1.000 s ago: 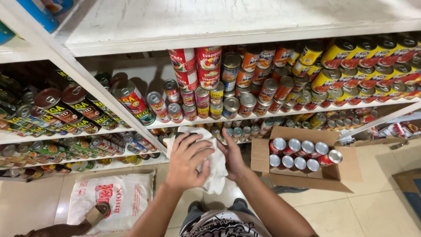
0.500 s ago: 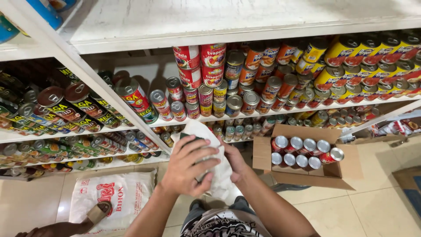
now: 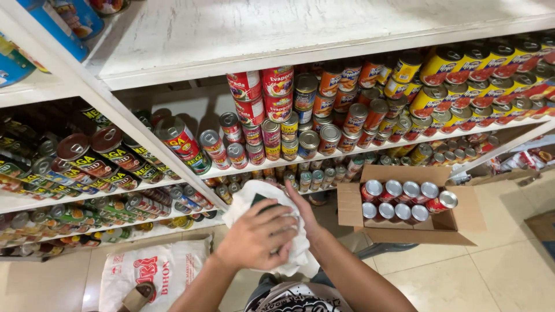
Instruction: Cleaning and organizing canned goods on store shelves by wiping them with a cloth.
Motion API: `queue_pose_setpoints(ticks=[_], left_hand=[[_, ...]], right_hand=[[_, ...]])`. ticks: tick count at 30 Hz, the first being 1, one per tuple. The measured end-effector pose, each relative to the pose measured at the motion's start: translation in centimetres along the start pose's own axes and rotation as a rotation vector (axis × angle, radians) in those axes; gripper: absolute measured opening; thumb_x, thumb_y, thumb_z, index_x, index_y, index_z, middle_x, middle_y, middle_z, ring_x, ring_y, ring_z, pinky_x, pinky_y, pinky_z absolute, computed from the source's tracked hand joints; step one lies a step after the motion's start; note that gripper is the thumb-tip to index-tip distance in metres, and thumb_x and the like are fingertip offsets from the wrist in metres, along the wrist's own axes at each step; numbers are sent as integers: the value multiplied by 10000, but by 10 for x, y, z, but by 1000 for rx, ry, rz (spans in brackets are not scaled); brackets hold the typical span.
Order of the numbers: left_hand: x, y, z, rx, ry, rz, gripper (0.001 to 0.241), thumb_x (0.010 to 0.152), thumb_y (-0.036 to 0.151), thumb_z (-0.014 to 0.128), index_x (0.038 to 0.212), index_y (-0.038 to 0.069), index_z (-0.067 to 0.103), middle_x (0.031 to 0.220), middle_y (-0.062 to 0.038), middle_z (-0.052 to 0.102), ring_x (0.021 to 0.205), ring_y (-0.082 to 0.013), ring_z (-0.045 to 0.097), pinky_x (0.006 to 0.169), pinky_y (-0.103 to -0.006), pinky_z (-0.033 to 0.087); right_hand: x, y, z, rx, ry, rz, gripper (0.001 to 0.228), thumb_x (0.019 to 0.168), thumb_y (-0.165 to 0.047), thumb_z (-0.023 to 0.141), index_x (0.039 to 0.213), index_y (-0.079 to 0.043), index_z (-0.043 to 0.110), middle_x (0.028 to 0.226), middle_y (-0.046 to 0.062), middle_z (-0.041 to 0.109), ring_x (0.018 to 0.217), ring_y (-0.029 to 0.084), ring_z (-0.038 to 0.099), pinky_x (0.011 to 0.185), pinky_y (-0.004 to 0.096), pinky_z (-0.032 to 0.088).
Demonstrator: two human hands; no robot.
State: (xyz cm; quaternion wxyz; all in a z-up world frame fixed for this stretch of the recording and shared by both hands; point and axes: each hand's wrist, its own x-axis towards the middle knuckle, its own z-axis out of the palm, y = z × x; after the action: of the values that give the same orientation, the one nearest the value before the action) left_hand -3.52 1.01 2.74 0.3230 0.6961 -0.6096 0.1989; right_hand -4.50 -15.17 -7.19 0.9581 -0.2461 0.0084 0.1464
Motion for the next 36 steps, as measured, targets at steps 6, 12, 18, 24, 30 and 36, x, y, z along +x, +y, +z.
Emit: queue_pose_setpoints(ticks=[6, 12, 18, 24, 30, 36], left_hand=[[4, -15, -12, 101, 9, -121, 201, 777, 123, 659, 952, 95, 755, 1050, -28, 755, 1113, -219, 680, 1071, -429, 459], [3, 3, 8, 66, 66, -120, 242, 753, 115, 673, 982, 99, 749, 1043, -23, 749, 1109, -225, 676, 1099, -467, 467], [1, 2, 10, -11, -78, -38, 117, 822, 188, 633, 856, 114, 717, 1085, -12, 742, 1135, -237, 658, 1093, -425, 434], [-4, -31, 2, 145, 16, -161, 214, 785, 135, 663, 985, 108, 736, 1072, -21, 742, 1102, -212, 662, 1087, -443, 458], [-17, -28, 36, -149, 409, -461, 395, 1049, 313, 383, 1177, 76, 672, 1249, -139, 692, 1183, -388, 646, 1017, -556, 481], [-10, 17, 69, -229, 432, -781, 734, 946, 326, 598, 1514, -19, 287, 1605, -286, 258, 1474, -444, 320, 1206, -529, 271]], right_hand=[[-7, 7, -2, -163, 171, 68, 759, 989, -669, 405, 1267, 9, 606, 1009, 119, 698, 792, 169, 684, 567, 260, 555], [-4, -3, -8, -186, 408, -6, 699, 944, -711, 503, 957, -38, 692, 686, 6, 629, 479, 82, 552, 399, 186, 377], [-7, -13, 14, -183, 93, -42, 920, 952, -753, 197, 1455, -39, 486, 1337, 174, 583, 1148, 268, 577, 1022, 400, 461], [-13, -3, -16, -209, 342, 231, 1033, 841, -853, 325, 1326, 1, 644, 1112, 209, 715, 881, 257, 670, 712, 349, 540], [-15, -13, 19, -44, 228, -41, 837, 931, -706, 429, 1525, -119, 472, 1343, 242, 633, 1248, 372, 619, 1107, 556, 454], [-21, -35, 44, -272, 262, -171, 661, 943, -408, 454, 1538, -120, 456, 1355, 213, 583, 1154, 317, 575, 973, 422, 451]])
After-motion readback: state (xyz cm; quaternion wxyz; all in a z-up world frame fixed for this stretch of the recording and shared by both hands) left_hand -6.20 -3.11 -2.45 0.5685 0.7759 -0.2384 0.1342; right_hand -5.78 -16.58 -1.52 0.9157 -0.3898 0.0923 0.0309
